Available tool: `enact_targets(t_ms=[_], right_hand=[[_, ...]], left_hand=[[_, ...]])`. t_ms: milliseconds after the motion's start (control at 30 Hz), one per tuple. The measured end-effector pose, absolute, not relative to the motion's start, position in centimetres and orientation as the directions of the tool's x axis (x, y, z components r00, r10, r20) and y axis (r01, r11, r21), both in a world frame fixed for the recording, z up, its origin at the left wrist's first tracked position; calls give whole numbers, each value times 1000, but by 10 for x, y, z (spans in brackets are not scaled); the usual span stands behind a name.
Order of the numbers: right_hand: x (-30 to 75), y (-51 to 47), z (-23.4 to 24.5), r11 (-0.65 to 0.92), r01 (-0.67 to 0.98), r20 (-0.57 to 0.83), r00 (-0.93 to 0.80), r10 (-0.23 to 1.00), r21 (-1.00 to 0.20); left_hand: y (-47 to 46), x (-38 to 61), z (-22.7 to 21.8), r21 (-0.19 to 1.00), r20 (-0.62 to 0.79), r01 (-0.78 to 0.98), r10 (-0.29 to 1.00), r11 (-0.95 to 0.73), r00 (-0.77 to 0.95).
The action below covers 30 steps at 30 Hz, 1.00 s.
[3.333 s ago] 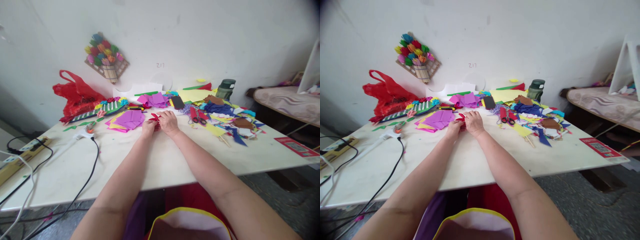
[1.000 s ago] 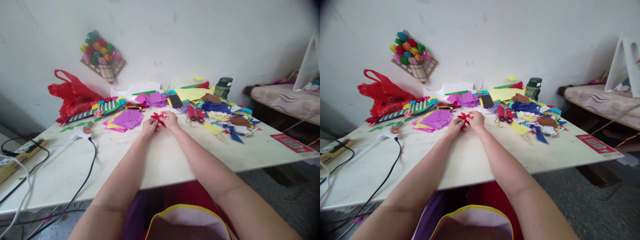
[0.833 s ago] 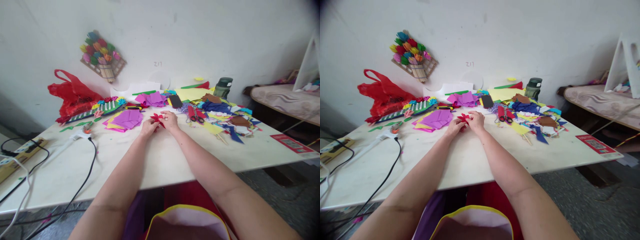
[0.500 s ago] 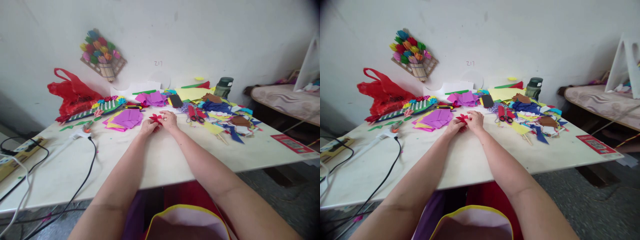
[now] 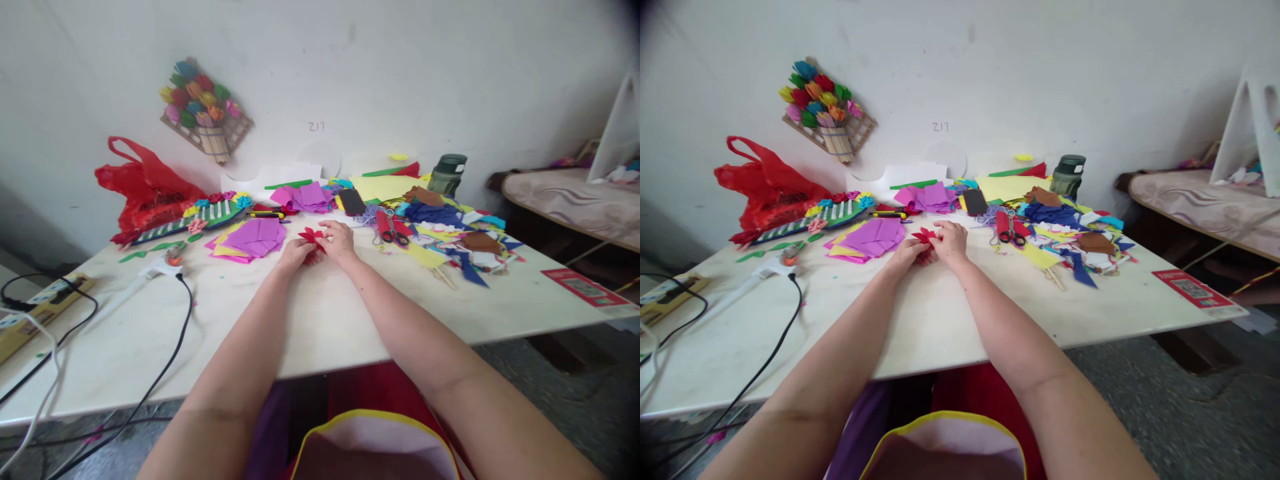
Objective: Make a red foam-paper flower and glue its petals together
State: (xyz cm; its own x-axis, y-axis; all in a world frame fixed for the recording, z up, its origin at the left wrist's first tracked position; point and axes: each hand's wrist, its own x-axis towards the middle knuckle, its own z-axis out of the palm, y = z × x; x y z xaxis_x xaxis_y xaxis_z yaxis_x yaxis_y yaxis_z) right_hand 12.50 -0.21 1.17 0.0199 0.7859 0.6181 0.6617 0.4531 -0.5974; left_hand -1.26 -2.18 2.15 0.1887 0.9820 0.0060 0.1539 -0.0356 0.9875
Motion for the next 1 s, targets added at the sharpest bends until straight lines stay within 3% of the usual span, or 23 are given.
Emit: enact_targets(t_ms=[200,400,567,700,800,1000], right_hand=[[125,-3,12,474,633,627,23,779,-613],[127,2,11,403,522,515,83,853,-752],[130,6,6,305,189,328,105,939,-933],[133,3,8,188,-59,185,42,982,-980],[132,3,8,212,14,212,60,975,-977],[129,3,9,416,441,482,42,875,-795]], left_hand=[[-24,-16,21,991,27,124,973,-57,230],[-22,-17,14,984,108,106,951,-144,289],[-20,-17,8,964,198,108,924,-245,327],[-22,-17,9,964,207,90,916,-251,345],[-22,-15,11,969,175,110,930,-220,324],[-19,-14,16,995,13,96,972,-37,235]])
